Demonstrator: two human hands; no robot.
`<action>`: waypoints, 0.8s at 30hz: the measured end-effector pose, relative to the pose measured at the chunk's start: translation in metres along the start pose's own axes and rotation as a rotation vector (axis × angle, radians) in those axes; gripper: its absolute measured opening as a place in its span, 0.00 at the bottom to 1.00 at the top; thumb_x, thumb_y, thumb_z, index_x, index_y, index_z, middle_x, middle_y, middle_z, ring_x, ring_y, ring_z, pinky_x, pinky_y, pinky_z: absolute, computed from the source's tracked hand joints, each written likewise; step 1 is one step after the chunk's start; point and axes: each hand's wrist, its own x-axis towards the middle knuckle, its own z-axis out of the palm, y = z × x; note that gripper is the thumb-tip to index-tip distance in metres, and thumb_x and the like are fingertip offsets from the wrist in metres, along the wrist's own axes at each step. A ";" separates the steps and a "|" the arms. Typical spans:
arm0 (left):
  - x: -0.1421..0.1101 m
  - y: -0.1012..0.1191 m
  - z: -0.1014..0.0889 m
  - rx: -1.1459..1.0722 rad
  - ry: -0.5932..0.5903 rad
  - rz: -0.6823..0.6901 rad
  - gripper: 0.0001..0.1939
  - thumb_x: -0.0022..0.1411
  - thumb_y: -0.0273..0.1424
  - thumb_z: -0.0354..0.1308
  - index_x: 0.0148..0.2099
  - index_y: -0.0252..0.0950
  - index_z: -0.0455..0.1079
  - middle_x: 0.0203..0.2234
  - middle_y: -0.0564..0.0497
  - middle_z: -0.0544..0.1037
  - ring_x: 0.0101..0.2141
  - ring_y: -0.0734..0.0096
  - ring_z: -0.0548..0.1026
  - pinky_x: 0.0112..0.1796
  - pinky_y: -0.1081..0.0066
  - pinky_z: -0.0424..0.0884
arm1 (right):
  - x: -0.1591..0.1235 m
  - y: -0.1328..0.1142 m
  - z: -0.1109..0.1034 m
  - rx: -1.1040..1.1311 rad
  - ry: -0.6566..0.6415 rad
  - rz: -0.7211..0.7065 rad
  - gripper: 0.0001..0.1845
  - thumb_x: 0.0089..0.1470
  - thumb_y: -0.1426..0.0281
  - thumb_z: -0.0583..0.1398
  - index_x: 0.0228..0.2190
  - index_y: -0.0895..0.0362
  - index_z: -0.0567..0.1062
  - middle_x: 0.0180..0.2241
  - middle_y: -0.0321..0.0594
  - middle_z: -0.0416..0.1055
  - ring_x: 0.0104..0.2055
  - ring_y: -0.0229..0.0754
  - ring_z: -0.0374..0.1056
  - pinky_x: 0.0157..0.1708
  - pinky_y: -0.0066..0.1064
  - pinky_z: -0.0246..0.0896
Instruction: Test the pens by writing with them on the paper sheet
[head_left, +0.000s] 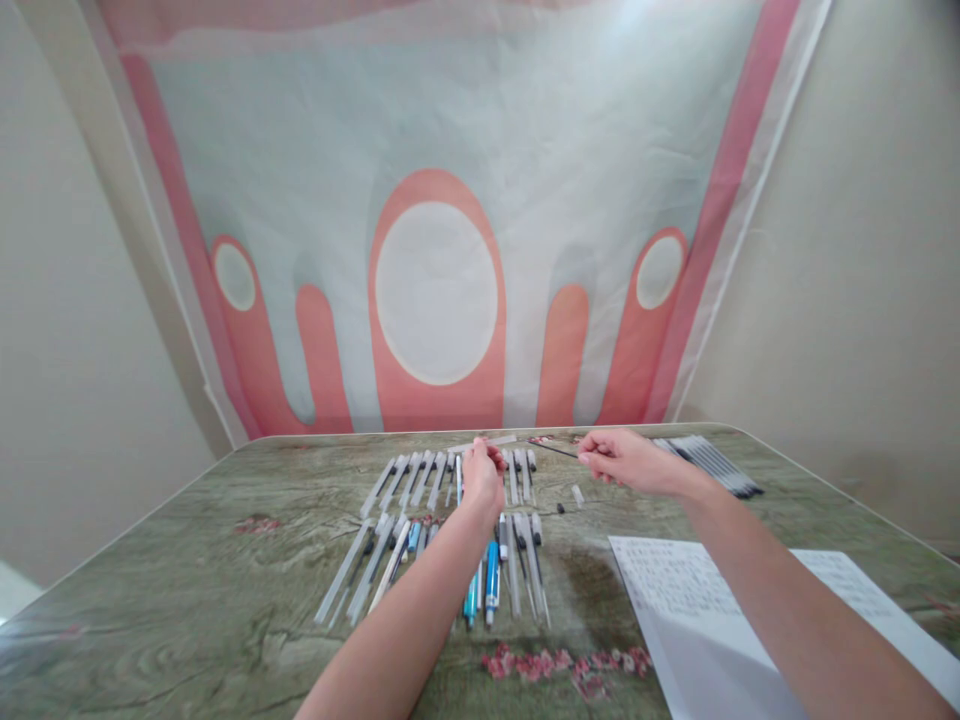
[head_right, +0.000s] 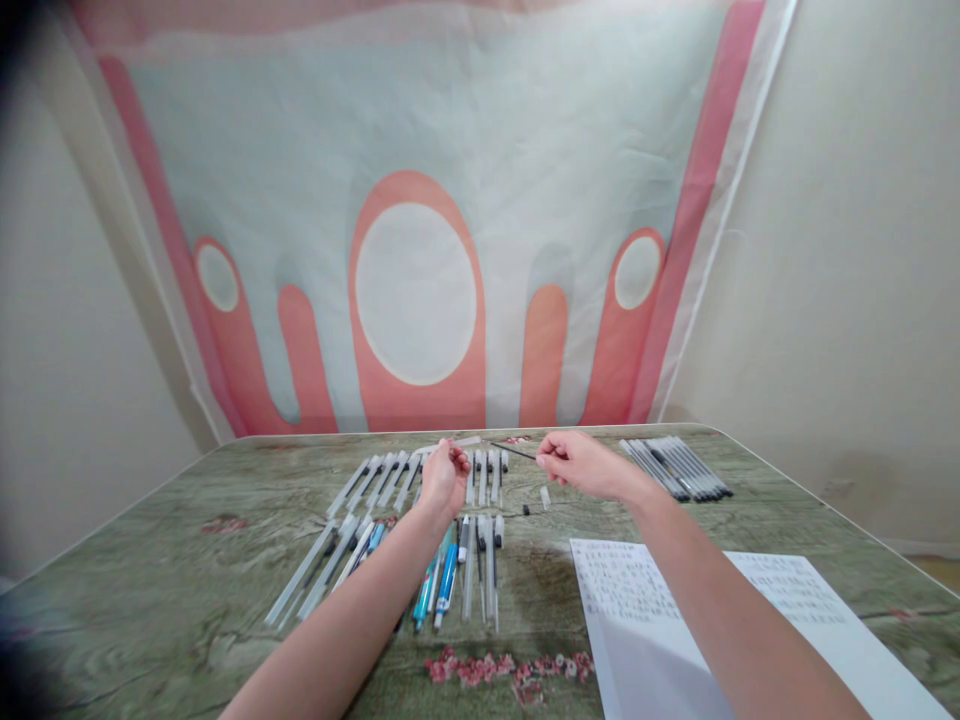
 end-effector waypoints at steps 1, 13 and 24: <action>0.000 0.000 0.000 0.000 -0.006 -0.005 0.08 0.57 0.33 0.50 0.29 0.34 0.58 0.16 0.58 0.62 0.16 0.83 0.60 0.20 0.79 0.55 | 0.000 0.001 0.000 -0.007 0.000 -0.002 0.12 0.49 0.62 0.53 0.30 0.59 0.68 0.19 0.35 0.65 0.21 0.33 0.61 0.18 0.23 0.53; -0.010 -0.002 0.003 0.109 -0.090 -0.047 0.07 0.58 0.32 0.47 0.30 0.34 0.59 0.15 0.58 0.61 0.15 0.83 0.60 0.19 0.80 0.54 | 0.006 0.008 -0.002 -0.088 0.147 -0.055 0.13 0.48 0.63 0.53 0.27 0.60 0.71 0.19 0.34 0.66 0.20 0.33 0.59 0.19 0.25 0.52; -0.027 -0.009 0.012 -0.018 -0.161 -0.345 0.07 0.59 0.28 0.48 0.30 0.32 0.62 0.17 0.54 0.65 0.17 0.82 0.64 0.19 0.80 0.60 | 0.009 -0.004 0.015 -0.049 0.305 -0.128 0.12 0.49 0.64 0.54 0.31 0.58 0.71 0.24 0.37 0.70 0.24 0.36 0.64 0.22 0.25 0.58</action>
